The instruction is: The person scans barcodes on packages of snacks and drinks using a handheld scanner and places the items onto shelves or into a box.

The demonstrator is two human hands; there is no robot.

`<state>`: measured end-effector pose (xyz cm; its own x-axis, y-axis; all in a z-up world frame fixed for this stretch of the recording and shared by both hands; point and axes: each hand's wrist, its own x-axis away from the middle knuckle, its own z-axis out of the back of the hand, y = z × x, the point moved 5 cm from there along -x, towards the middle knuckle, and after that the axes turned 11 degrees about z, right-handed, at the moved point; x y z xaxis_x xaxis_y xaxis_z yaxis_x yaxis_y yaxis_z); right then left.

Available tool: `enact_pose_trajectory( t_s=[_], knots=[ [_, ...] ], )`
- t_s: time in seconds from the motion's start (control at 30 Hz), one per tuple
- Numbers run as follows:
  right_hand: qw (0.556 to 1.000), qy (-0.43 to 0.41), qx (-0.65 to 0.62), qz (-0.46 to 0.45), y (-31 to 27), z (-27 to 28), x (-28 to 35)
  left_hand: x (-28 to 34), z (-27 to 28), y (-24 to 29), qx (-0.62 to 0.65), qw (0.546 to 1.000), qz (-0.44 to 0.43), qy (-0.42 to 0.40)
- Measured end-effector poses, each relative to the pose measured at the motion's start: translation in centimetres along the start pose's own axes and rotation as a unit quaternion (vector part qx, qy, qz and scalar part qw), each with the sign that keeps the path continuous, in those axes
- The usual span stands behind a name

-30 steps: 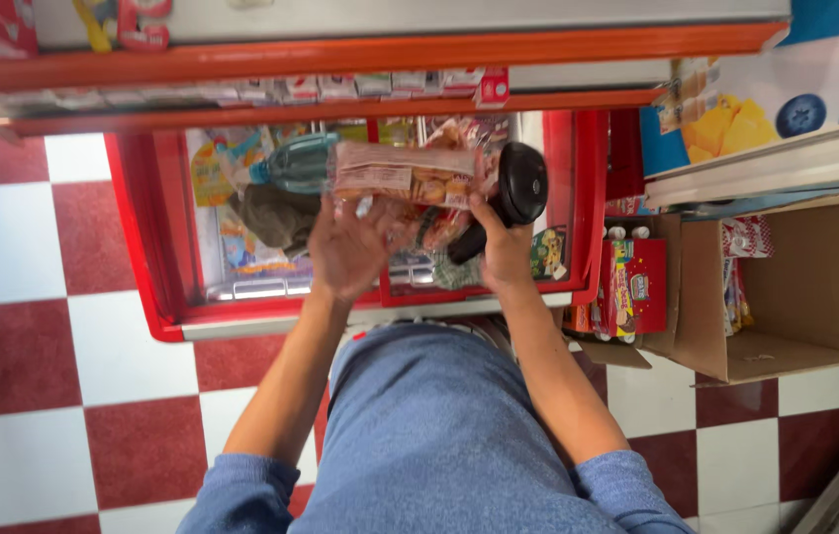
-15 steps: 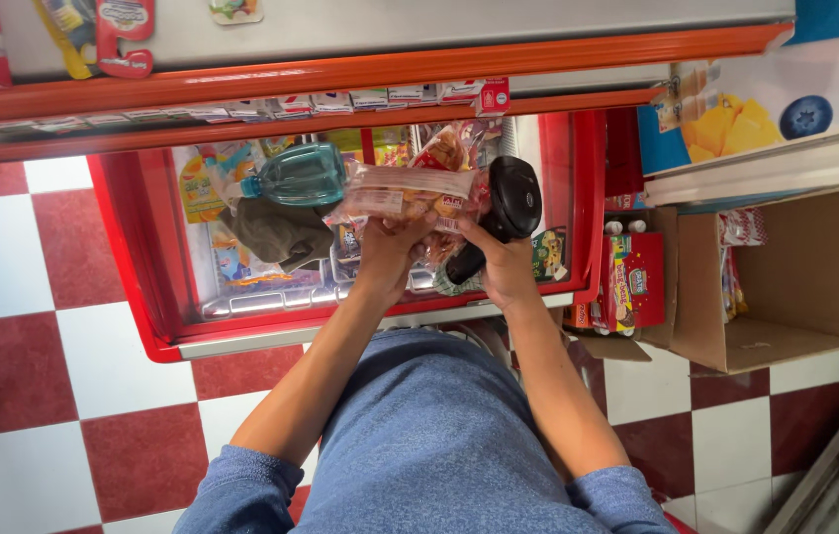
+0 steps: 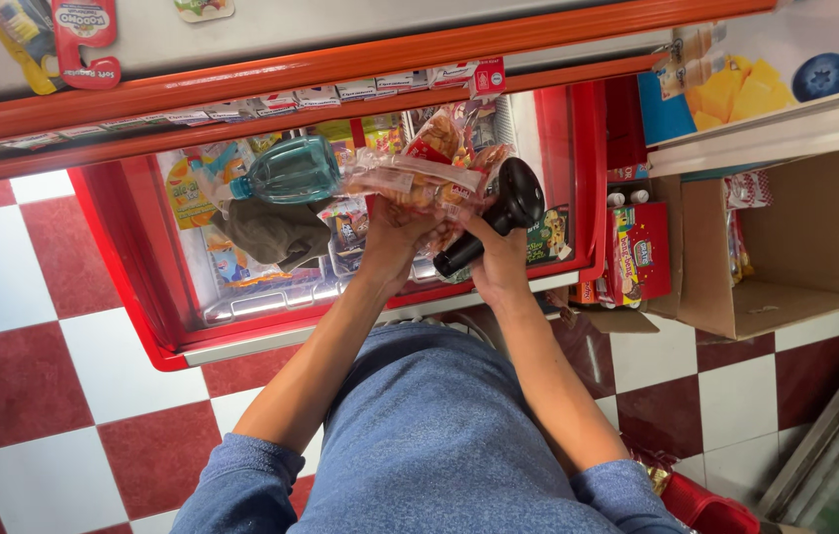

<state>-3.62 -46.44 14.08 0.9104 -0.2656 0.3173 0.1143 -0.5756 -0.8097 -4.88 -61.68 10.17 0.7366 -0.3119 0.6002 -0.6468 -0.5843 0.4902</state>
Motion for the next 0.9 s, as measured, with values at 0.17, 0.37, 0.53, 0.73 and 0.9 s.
enact_pose_trajectory(
  t_s=[0.17,0.37,0.53,0.73,0.9],
  knots=[
    [0.998,0.046,0.025,-0.034,0.2,-0.3,0.5,0.7,-1.2,0.9,0.004,0.998,-0.055,0.004],
    [0.999,0.005,0.039,-0.034,-1.1,-1.4,0.3,-0.2,-0.6,-0.9,0.067,0.996,0.046,-0.025],
    [0.994,-0.020,0.034,-0.100,-0.8,-0.6,0.2,-0.8,1.0,-3.3,0.154,0.967,0.204,-0.015],
    [0.998,0.014,0.034,-0.054,-1.0,-0.1,0.2,-0.5,0.4,-1.8,0.032,0.997,0.065,-0.006],
    [0.996,-0.044,0.070,0.019,-1.7,-0.5,0.1,0.4,-0.1,0.5,-0.058,0.998,0.000,0.008]
  ],
)
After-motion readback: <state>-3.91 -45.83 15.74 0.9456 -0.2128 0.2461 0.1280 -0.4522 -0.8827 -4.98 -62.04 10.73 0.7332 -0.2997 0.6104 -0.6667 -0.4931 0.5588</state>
